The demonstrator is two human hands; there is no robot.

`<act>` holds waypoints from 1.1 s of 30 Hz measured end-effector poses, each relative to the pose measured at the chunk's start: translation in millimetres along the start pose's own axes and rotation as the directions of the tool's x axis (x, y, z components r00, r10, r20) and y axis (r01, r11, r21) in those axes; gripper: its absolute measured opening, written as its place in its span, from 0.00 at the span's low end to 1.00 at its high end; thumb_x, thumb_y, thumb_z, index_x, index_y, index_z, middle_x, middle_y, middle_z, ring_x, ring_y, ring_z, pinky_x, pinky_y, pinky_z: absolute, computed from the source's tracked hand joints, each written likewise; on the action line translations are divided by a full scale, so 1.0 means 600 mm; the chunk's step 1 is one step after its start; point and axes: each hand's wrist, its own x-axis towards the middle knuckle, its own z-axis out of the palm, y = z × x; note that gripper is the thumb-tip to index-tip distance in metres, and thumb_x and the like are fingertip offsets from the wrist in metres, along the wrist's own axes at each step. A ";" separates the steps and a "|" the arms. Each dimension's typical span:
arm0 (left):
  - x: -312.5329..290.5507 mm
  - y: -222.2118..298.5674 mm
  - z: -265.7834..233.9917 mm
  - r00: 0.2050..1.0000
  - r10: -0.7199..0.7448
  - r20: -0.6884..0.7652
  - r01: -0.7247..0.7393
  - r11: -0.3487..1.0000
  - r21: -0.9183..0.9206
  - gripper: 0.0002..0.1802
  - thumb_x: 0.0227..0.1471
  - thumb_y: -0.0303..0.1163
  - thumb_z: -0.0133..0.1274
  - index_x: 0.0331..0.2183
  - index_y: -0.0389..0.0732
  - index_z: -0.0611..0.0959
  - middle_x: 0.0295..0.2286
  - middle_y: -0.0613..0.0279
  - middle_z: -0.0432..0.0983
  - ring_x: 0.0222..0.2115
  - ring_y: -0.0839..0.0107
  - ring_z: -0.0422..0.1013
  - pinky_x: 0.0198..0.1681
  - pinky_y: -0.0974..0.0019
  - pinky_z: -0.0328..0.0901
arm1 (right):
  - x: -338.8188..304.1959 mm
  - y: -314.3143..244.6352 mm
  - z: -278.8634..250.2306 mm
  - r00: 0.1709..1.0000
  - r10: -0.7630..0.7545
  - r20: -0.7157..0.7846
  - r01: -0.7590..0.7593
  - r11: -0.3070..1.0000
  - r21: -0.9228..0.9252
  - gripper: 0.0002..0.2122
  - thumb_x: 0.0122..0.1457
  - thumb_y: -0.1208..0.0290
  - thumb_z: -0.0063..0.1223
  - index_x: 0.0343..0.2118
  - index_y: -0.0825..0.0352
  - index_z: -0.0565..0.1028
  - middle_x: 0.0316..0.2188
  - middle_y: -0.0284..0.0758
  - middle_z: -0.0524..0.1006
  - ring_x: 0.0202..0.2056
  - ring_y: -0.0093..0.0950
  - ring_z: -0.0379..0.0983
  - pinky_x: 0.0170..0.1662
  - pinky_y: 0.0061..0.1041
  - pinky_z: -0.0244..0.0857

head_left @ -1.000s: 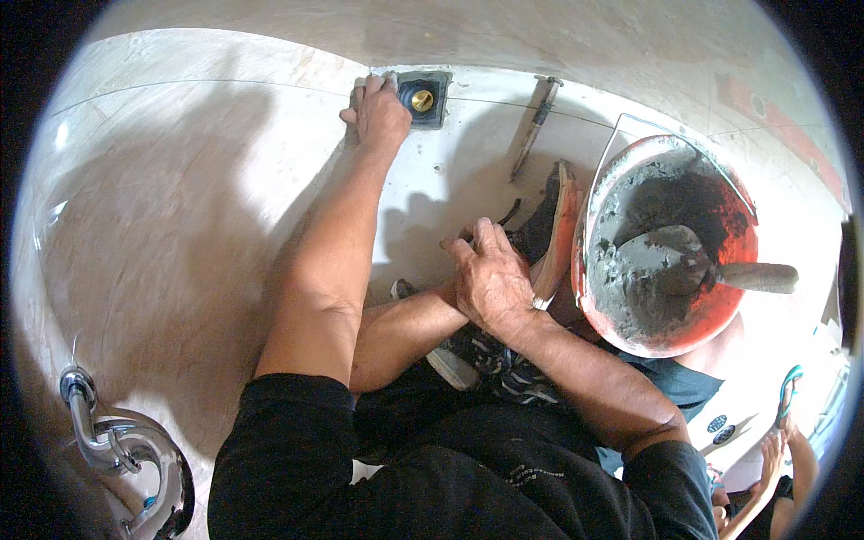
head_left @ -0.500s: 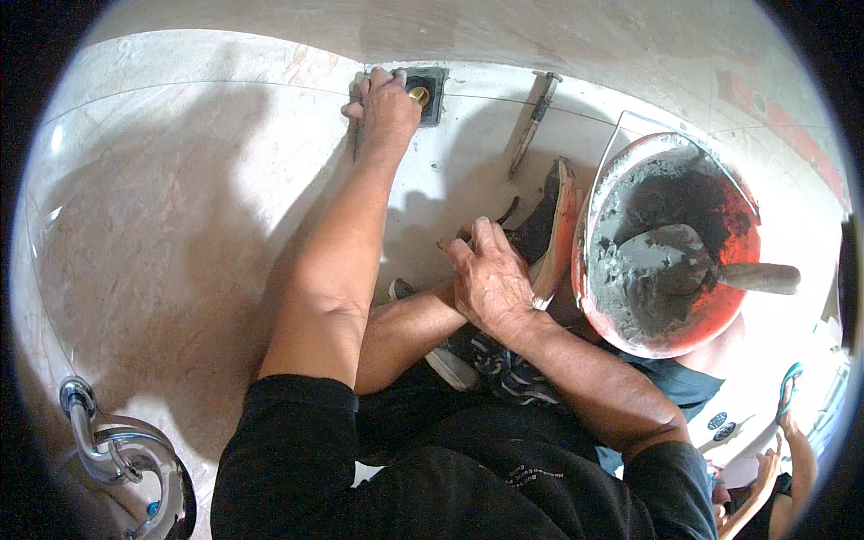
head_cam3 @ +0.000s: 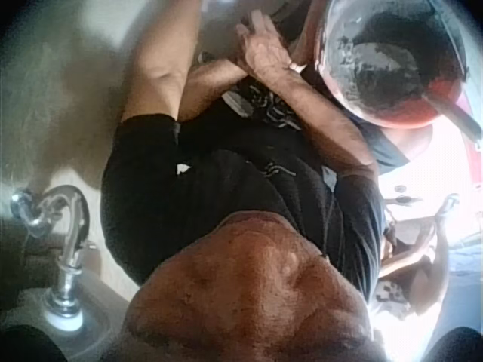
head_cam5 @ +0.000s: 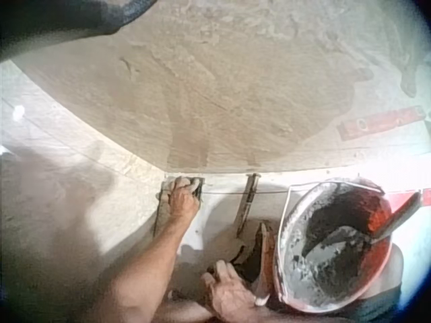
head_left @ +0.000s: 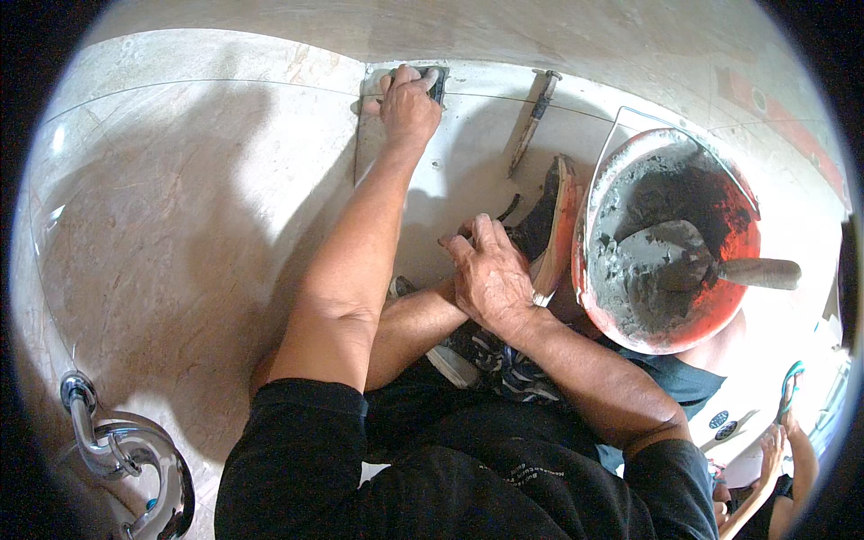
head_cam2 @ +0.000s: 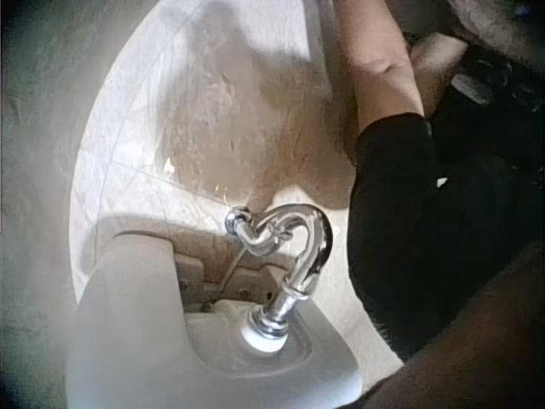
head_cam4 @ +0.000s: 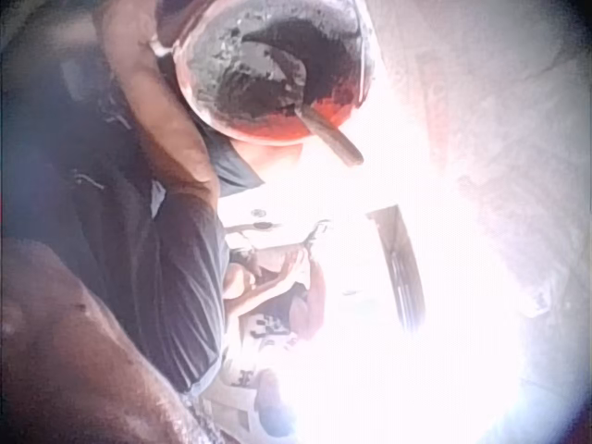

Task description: The person scoops cement from a bucket and applies it to a brass plumbing fitting. They then insert the fitting into a wall hole and secure it with a screwdriver.

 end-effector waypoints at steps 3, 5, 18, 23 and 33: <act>-0.001 0.033 -0.039 0.994 0.046 0.095 -0.051 0.997 0.058 0.22 0.53 0.22 0.56 0.47 0.54 0.90 0.45 0.64 0.75 0.49 0.58 0.66 0.56 0.53 0.62 | -0.001 0.007 0.002 1.000 0.003 -0.006 -0.003 1.000 -0.021 0.19 0.50 0.79 0.56 0.48 0.65 0.80 0.45 0.42 0.71 0.49 0.43 0.70 0.52 0.38 0.71; -0.005 0.043 -0.061 0.986 0.049 0.162 -0.067 0.992 0.107 0.25 0.52 0.20 0.54 0.48 0.56 0.89 0.46 0.63 0.75 0.49 0.57 0.66 0.56 0.55 0.63 | -0.002 0.008 0.004 1.000 -0.002 -0.012 0.002 1.000 -0.021 0.19 0.50 0.79 0.56 0.48 0.65 0.80 0.45 0.43 0.70 0.49 0.43 0.70 0.53 0.38 0.71; -0.079 0.002 -0.092 0.943 0.124 0.310 -0.172 0.977 0.130 0.30 0.57 0.21 0.50 0.54 0.62 0.85 0.48 0.67 0.73 0.49 0.63 0.65 0.56 0.54 0.59 | -0.002 0.004 0.002 1.000 -0.017 -0.018 0.016 1.000 -0.013 0.19 0.51 0.79 0.55 0.48 0.64 0.80 0.45 0.44 0.71 0.49 0.44 0.70 0.54 0.40 0.70; -0.110 -0.020 -0.102 0.920 0.129 0.370 -0.224 0.948 0.225 0.31 0.57 0.21 0.50 0.56 0.65 0.84 0.50 0.68 0.72 0.52 0.66 0.64 0.56 0.49 0.54 | -0.003 0.006 0.009 1.000 -0.017 -0.024 0.017 1.000 -0.004 0.17 0.49 0.77 0.57 0.44 0.66 0.80 0.46 0.47 0.70 0.50 0.47 0.70 0.54 0.41 0.70; -0.116 -0.041 -0.139 0.928 0.085 0.362 -0.240 0.880 0.410 0.33 0.53 0.21 0.52 0.58 0.60 0.82 0.52 0.65 0.72 0.55 0.63 0.64 0.54 0.46 0.53 | -0.003 0.007 0.016 0.999 -0.018 -0.044 0.018 1.000 -0.013 0.16 0.48 0.75 0.59 0.42 0.66 0.80 0.45 0.48 0.69 0.50 0.47 0.69 0.53 0.42 0.69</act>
